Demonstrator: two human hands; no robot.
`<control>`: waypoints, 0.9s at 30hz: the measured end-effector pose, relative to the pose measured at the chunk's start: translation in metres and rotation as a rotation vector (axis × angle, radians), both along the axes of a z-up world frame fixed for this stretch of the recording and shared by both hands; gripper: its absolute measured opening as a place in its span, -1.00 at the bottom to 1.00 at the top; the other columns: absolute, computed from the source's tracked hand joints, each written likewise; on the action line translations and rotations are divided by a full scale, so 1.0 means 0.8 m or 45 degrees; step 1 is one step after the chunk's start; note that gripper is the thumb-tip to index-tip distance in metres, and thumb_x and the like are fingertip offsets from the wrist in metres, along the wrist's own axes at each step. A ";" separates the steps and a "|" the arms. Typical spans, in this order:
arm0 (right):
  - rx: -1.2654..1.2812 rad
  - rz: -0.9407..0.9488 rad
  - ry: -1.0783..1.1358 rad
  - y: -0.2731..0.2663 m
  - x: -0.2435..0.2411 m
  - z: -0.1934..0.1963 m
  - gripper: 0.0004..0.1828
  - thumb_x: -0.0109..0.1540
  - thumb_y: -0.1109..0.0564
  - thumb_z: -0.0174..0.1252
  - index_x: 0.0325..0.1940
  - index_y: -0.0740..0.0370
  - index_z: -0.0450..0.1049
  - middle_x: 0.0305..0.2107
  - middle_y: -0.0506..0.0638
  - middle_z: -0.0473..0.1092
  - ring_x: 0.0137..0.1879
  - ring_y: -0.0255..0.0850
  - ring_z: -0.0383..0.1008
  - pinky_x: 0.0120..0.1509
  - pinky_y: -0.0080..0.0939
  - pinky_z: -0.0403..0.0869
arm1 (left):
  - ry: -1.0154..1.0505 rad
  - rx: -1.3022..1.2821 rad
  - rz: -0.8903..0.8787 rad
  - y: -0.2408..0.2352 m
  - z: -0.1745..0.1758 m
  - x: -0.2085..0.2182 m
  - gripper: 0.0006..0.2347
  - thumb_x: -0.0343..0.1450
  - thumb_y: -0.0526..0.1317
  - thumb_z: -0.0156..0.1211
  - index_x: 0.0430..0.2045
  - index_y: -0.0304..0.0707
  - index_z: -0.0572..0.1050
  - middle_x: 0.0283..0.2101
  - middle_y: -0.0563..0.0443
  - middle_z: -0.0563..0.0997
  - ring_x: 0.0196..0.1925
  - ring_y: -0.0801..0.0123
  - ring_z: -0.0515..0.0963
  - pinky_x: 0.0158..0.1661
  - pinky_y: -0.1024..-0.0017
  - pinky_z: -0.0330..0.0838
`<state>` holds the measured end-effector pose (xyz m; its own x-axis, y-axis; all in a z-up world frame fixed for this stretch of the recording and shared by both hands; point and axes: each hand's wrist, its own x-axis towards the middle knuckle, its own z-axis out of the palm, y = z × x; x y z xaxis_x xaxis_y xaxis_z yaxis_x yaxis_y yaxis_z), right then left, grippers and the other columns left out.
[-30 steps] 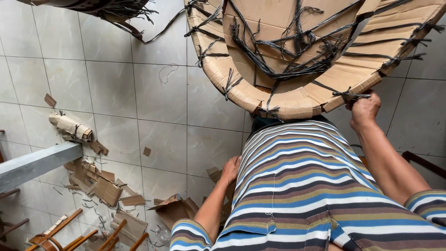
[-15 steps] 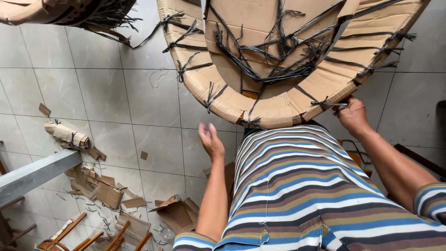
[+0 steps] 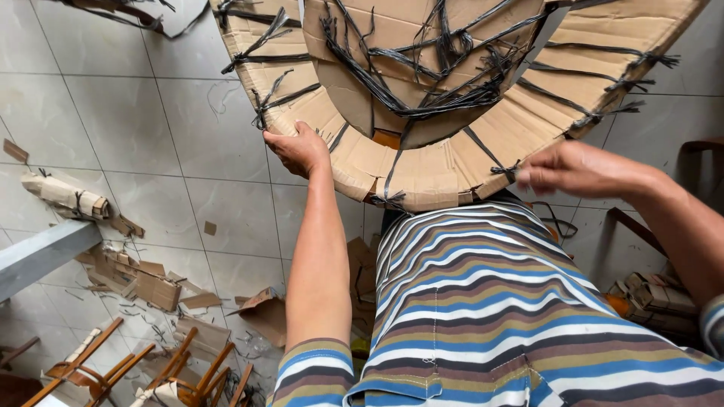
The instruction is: Tying cardboard pieces to a chair frame using plastic strips to prepare it for upholstery or shipping.
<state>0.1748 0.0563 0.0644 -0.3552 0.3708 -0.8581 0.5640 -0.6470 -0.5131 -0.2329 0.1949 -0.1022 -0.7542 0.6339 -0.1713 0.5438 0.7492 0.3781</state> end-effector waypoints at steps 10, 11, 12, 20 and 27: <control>0.783 0.088 -0.122 0.168 -0.065 -0.189 -0.69 0.48 0.13 -0.01 0.14 0.38 0.52 -0.05 0.30 0.53 -0.05 0.07 0.56 0.01 0.04 0.54 | 0.107 -0.061 0.046 0.007 0.010 0.011 -0.50 0.32 -0.12 0.14 0.15 -0.28 0.24 0.05 -0.24 0.55 -0.06 -0.30 0.60 -0.23 -0.21 0.40; 0.793 0.104 -0.154 0.176 -0.073 -0.224 -0.72 0.46 0.12 0.04 0.07 0.33 0.57 -0.09 0.23 0.56 -0.06 0.04 0.57 -0.01 0.06 0.52 | 0.110 -0.055 0.033 0.007 0.009 0.011 -0.47 0.33 -0.11 0.15 0.18 -0.30 0.23 0.09 -0.26 0.54 -0.04 -0.31 0.60 -0.23 -0.21 0.40; 0.797 0.112 -0.182 0.180 -0.084 -0.259 -0.75 0.44 0.10 0.09 0.00 0.28 0.62 -0.14 0.15 0.59 -0.07 0.01 0.59 -0.03 0.08 0.51 | 0.119 -0.056 0.013 0.006 0.009 0.009 -0.45 0.34 -0.11 0.17 0.21 -0.33 0.22 0.14 -0.28 0.52 -0.02 -0.31 0.60 -0.23 -0.21 0.41; 0.501 0.000 -0.499 0.134 -0.173 -0.522 -0.73 0.26 -0.09 0.21 0.04 -0.23 0.61 -0.14 -0.10 0.59 0.08 0.06 0.57 0.13 0.15 0.52 | 0.009 -0.103 0.061 0.000 0.014 0.010 -0.41 0.34 -0.09 0.23 0.28 -0.18 0.19 0.17 -0.19 0.50 0.21 -0.20 0.54 0.11 -0.16 0.40; 0.812 0.492 -0.762 0.108 -0.231 -0.521 -0.47 0.15 -0.20 0.31 0.05 0.10 0.40 -0.12 0.12 0.45 0.14 0.10 0.40 0.08 0.15 0.47 | 0.040 -0.073 0.077 -0.003 0.015 0.013 -0.40 0.32 -0.13 0.26 0.27 -0.25 0.22 0.09 -0.25 0.52 0.16 -0.27 0.55 0.07 -0.15 0.41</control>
